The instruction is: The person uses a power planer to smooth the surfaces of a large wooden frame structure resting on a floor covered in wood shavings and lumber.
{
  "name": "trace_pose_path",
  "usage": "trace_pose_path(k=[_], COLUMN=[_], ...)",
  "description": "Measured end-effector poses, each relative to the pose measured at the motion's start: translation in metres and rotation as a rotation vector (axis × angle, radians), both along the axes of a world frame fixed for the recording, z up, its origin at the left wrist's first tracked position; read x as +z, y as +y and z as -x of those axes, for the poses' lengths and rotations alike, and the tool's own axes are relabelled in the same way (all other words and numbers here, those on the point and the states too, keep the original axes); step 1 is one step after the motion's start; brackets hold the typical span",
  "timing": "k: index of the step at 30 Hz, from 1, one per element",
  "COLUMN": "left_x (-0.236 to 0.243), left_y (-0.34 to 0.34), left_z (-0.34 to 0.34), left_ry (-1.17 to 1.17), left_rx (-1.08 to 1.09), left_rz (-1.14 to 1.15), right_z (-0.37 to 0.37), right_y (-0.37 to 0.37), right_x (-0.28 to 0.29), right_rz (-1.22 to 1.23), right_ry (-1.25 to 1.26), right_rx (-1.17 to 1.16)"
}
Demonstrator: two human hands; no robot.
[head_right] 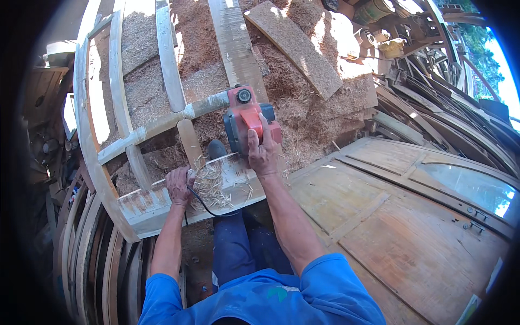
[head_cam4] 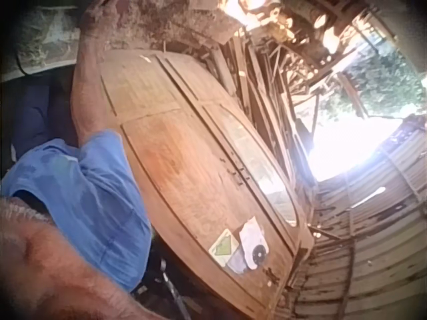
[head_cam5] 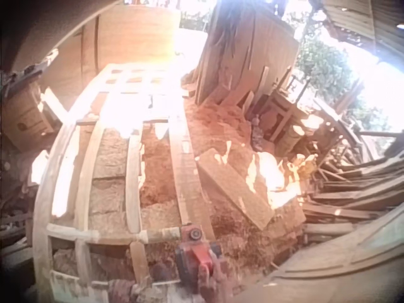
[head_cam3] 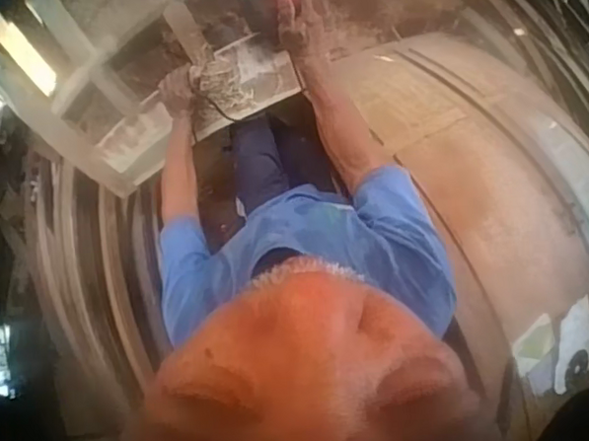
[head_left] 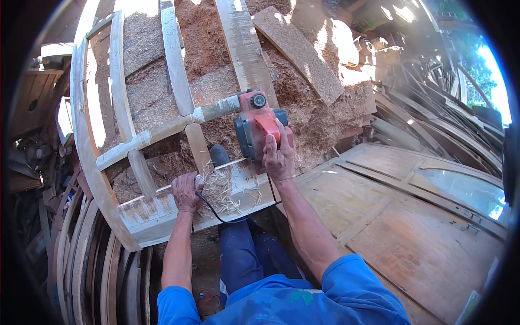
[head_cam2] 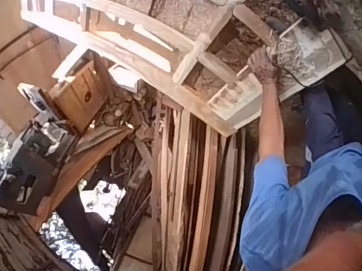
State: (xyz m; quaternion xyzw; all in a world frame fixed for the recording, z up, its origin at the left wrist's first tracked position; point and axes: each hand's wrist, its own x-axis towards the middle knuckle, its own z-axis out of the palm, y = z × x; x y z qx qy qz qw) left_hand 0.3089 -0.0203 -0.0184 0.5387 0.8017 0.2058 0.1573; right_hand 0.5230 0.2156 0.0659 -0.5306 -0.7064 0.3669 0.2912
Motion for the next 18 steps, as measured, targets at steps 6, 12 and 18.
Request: trace_pose_path(k=[6, 12, 18], left_x=[0.005, 0.006, 0.008], left_y=[0.001, -0.006, 0.004], left_z=[0.0, 0.008, 0.012], left_ry=[-0.022, -0.016, -0.03], left_rx=[0.006, 0.018, -0.012], left_rz=[0.02, 0.03, 0.043], right_z=[0.058, 0.127, 0.183], right_y=[0.068, 0.139, 0.227], right_x=[0.015, 0.006, 0.003], right_rz=[0.104, -0.01, -0.308], right_ry=[0.018, -0.054, -0.119], right_rx=[0.005, 0.064, 0.124])
